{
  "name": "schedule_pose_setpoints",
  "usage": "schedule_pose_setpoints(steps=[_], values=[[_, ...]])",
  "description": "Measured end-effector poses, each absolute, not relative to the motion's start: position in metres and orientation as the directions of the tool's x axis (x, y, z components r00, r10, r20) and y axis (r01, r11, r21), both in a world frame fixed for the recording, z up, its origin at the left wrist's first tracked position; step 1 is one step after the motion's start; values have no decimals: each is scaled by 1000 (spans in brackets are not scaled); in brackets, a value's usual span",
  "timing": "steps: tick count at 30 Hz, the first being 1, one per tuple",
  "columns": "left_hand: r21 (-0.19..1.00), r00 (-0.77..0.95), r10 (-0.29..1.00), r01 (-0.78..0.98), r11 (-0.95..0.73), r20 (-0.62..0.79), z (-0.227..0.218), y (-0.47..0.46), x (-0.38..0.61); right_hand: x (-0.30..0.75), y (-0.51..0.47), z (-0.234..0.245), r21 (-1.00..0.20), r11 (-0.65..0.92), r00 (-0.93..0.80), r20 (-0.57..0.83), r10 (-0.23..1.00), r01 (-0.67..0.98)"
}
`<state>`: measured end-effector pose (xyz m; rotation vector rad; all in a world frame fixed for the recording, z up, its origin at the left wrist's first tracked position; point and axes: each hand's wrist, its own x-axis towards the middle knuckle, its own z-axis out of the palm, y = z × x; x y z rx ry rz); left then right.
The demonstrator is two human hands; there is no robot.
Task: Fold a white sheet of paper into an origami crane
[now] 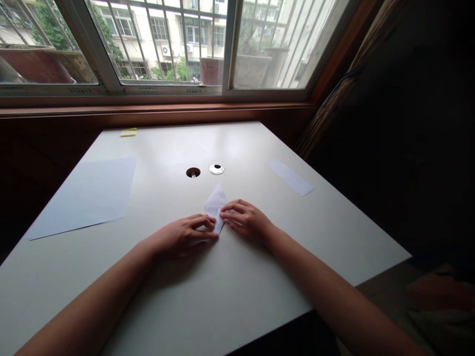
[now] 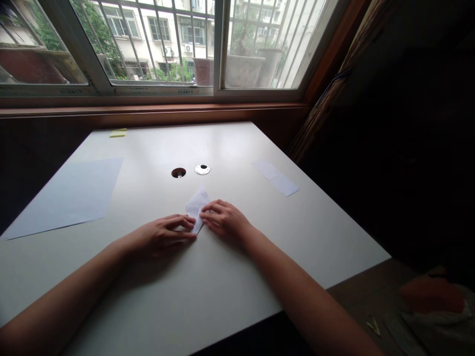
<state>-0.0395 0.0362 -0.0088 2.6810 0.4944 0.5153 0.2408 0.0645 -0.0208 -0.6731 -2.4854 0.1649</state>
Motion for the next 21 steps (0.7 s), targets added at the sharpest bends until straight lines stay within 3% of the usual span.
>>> schedule_pose_setpoints(steps=[8,21], values=[[488,892,364,201,-850,268,-3,28,-30,241,70,-27,-325,771,-630,445,636,548],[410,916,293,164,-897,275,-4,22,-24,240,72,-22,-393,702,-618,334,711,594]])
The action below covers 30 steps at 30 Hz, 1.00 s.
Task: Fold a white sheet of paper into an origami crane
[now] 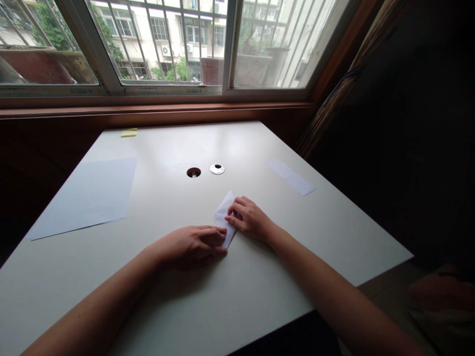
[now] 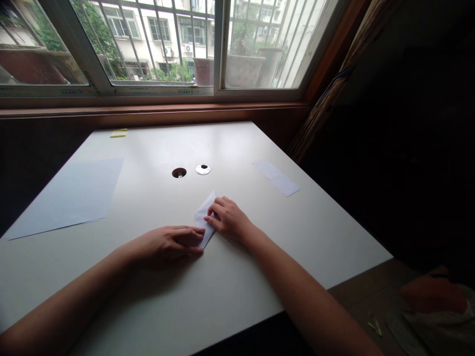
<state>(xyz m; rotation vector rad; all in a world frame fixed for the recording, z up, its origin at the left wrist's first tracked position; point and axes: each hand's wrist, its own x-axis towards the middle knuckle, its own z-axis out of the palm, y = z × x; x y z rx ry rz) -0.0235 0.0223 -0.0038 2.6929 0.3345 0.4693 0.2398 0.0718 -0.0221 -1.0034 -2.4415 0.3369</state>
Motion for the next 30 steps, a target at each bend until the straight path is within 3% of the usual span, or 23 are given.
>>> schedule_pose_setpoints(steps=[11,23,30], values=[[327,927,280,191,-925,250,1,21,-20,240,76,-23,-476,665,-607,296,737,575],[276,908,278,193,-941,313,0,25,-20,234,72,-20,-463,675,-578,355,735,574],[159,863,341,302,-940,374,-10,31,-24,237,71,-22,-592,578,-448,369,814,561]])
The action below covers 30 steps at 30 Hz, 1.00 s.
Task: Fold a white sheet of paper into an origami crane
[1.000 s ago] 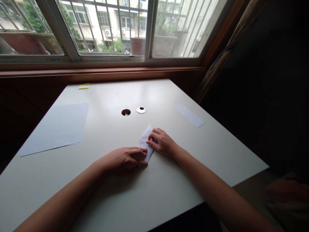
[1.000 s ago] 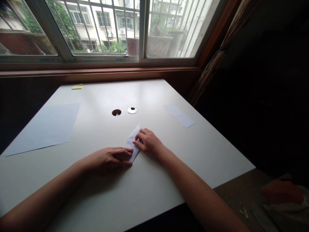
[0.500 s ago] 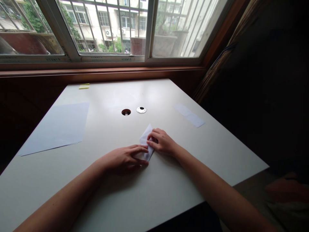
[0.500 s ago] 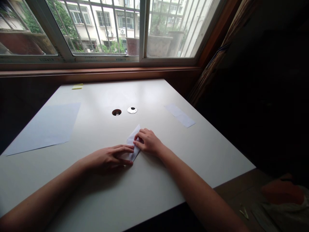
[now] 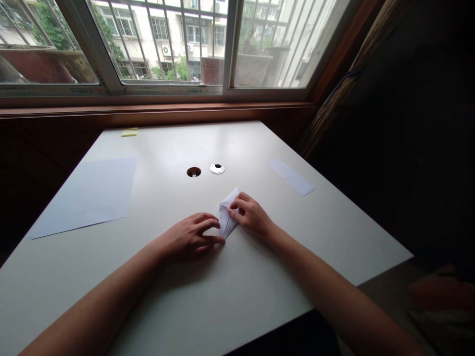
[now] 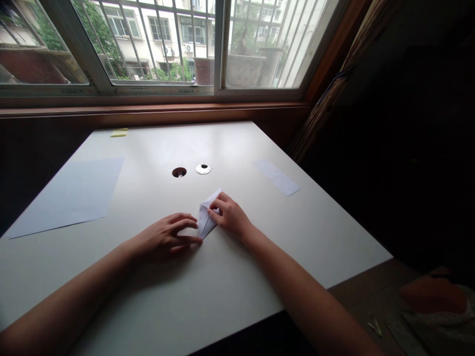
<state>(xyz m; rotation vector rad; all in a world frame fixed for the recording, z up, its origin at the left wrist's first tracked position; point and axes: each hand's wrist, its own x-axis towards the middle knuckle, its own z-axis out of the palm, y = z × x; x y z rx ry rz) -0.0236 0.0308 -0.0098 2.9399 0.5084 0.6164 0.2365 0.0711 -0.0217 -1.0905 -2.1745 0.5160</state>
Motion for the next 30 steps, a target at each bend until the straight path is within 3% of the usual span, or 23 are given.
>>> schedule_pose_setpoints(steps=[6,16,25,30], values=[[110,837,378,366,-924,396,-10,30,-22,235,73,-22,-531,516,-378,353,856,672],[263,710,509,436,-861,487,-18,39,-30,236,73,-25,-476,486,-366,326,872,733],[260,772,470,393,-882,428,-16,36,-30,236,74,-25,-484,471,-358,312,880,737],[155,860,383,350,-924,338,-12,33,-26,235,74,-25,-487,470,-353,316,881,736]])
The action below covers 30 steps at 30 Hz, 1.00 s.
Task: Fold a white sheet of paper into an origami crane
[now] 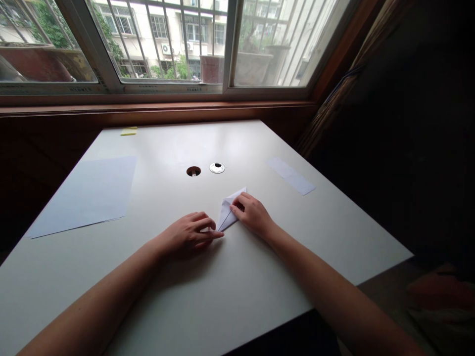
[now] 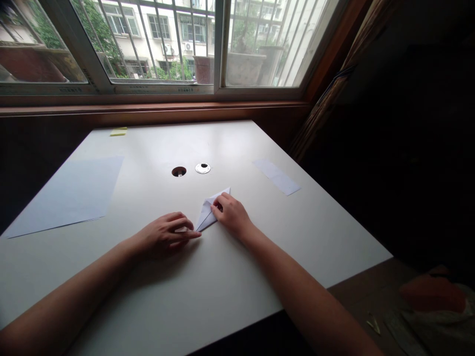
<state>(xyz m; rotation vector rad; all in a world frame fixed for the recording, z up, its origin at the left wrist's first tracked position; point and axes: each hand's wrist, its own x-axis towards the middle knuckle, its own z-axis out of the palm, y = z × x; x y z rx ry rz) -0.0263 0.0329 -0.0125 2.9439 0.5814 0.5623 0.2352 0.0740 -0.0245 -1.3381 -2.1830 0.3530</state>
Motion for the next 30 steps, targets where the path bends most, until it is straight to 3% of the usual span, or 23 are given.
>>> schedule_pose_setpoints(steps=[5,17,25,30], values=[[37,865,409,417,-908,292,-11,30,-22,235,75,-24,-485,458,-345,309,887,745],[26,754,545,577,-816,367,-15,33,-21,238,73,-23,-485,400,-272,314,910,777],[50,755,552,574,-817,355,-20,38,-27,249,76,-25,-329,544,-319,540,779,772],[69,756,538,556,-829,372,-23,41,-32,255,83,-27,-312,691,-509,496,704,652]])
